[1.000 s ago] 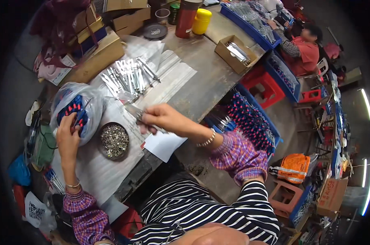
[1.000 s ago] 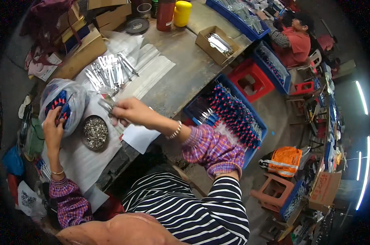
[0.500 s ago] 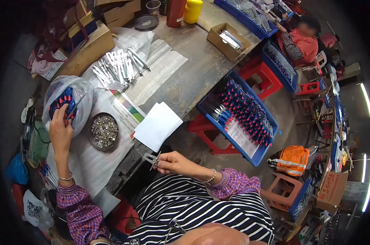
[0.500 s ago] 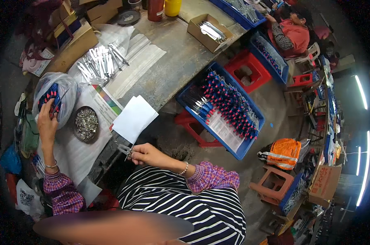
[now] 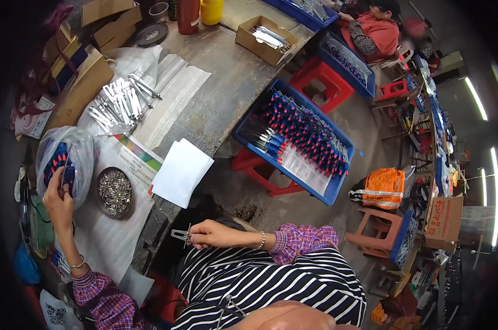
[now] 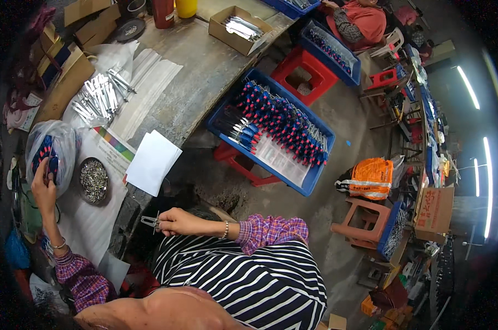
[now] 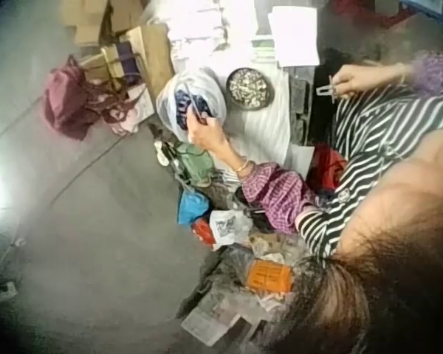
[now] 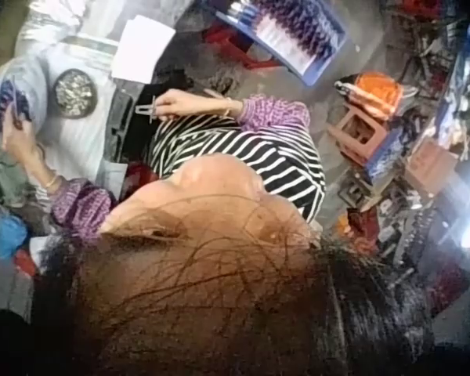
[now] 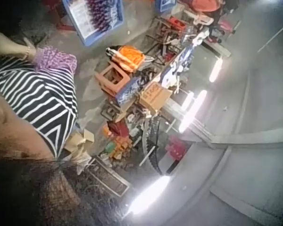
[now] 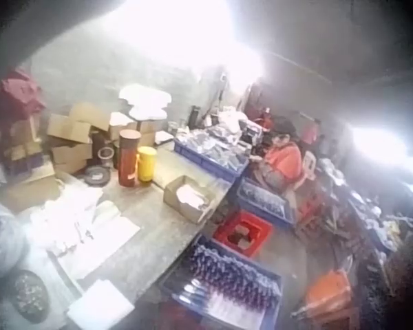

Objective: The recorder is assembling small blue and red plastic components and metal pins at a manual workstation.

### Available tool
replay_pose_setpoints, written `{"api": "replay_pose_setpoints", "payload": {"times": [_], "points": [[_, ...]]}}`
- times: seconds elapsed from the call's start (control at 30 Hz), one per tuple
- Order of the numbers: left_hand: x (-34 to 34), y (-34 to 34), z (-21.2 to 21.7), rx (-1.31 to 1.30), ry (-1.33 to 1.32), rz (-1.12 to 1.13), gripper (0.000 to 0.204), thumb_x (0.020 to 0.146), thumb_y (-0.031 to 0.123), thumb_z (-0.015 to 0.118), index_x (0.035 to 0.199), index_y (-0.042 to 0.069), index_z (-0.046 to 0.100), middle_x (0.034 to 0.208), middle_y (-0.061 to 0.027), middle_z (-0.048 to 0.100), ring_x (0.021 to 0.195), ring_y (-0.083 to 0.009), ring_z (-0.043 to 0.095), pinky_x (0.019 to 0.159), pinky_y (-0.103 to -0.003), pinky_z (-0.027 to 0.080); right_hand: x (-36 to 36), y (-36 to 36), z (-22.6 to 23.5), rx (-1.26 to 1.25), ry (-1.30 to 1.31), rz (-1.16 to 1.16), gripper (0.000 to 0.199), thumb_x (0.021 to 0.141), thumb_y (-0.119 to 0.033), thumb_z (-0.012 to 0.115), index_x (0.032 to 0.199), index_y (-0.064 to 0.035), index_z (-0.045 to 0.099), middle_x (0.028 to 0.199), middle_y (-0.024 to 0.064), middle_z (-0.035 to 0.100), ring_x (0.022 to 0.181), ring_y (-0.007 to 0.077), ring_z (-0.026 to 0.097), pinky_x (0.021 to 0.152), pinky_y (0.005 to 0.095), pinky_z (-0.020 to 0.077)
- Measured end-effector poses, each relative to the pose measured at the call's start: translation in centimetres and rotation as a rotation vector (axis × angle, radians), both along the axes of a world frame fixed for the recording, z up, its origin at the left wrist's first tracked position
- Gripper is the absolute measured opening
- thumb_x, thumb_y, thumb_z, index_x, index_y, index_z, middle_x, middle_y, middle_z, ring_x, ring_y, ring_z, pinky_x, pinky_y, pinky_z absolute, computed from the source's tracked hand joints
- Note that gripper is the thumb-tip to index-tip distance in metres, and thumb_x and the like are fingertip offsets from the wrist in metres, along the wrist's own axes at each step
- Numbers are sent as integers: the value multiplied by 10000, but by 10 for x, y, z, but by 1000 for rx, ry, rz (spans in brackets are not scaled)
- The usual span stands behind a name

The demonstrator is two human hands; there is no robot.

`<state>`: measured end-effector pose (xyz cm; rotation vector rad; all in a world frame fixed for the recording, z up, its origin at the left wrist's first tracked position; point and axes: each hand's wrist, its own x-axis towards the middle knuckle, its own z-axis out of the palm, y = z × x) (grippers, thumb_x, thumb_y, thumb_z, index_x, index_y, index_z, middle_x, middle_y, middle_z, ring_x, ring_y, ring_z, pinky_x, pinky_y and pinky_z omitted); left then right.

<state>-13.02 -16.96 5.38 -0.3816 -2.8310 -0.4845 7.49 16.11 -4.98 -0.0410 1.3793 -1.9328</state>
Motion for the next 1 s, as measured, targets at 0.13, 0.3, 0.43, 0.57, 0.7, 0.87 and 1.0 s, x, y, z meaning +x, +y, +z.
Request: {"api": "replay_pose_setpoints", "payload": {"times": [0.13,0.3,0.43,0.57,0.7,0.87,1.0], "points": [[-3,-5,-2,-20,-14,-12,372,802,-41,531,1168,21,559,1135,-175,599,1034,-304,587,858,-346,447,1,-5,-3,-14,-8,-9,189,883,-144,501,843,-5,623,627,-28,552,541,32,460,504,193,386],[-8,-7,4,62,-101,-5,280,791,31,582,1070,25,607,903,-104,635,729,-154,576,701,-261,448,3,-9,-8,24,15,-4,195,904,-169,505,862,-18,620,654,-26,567,554,39,480,515,188,405],[-7,3,2,158,16,9,252,771,56,579,1015,75,642,693,-1,519,614,-77,425,577,-219,369,2,-3,-4,43,0,-7,194,920,-164,497,843,-14,593,689,-23,568,596,34,483,537,180,402],[-10,4,2,205,18,103,222,751,67,610,965,107,657,646,-11,562,519,-59,411,522,-237,376,-3,3,-7,49,-30,-15,187,917,-152,498,904,-3,610,699,-16,578,591,30,481,532,170,396],[-15,2,-1,341,137,4,232,764,29,605,980,97,657,805,-30,650,631,-60,556,607,-229,454,-9,2,0,-4,-87,-19,181,920,-126,491,911,16,604,702,-11,570,609,32,476,547,175,394],[-16,4,-2,596,8,72,215,803,24,600,1007,61,659,839,0,650,733,-49,579,672,-190,456,-12,8,2,21,-81,-12,181,921,-128,491,921,20,595,713,-7,564,611,37,468,559,178,396],[-8,6,4,542,73,66,184,811,37,620,986,53,673,837,21,643,697,-31,563,642,-182,454,-20,37,2,103,-55,-191,148,924,-127,499,875,-11,579,738,0,574,618,30,457,552,158,361]]}}
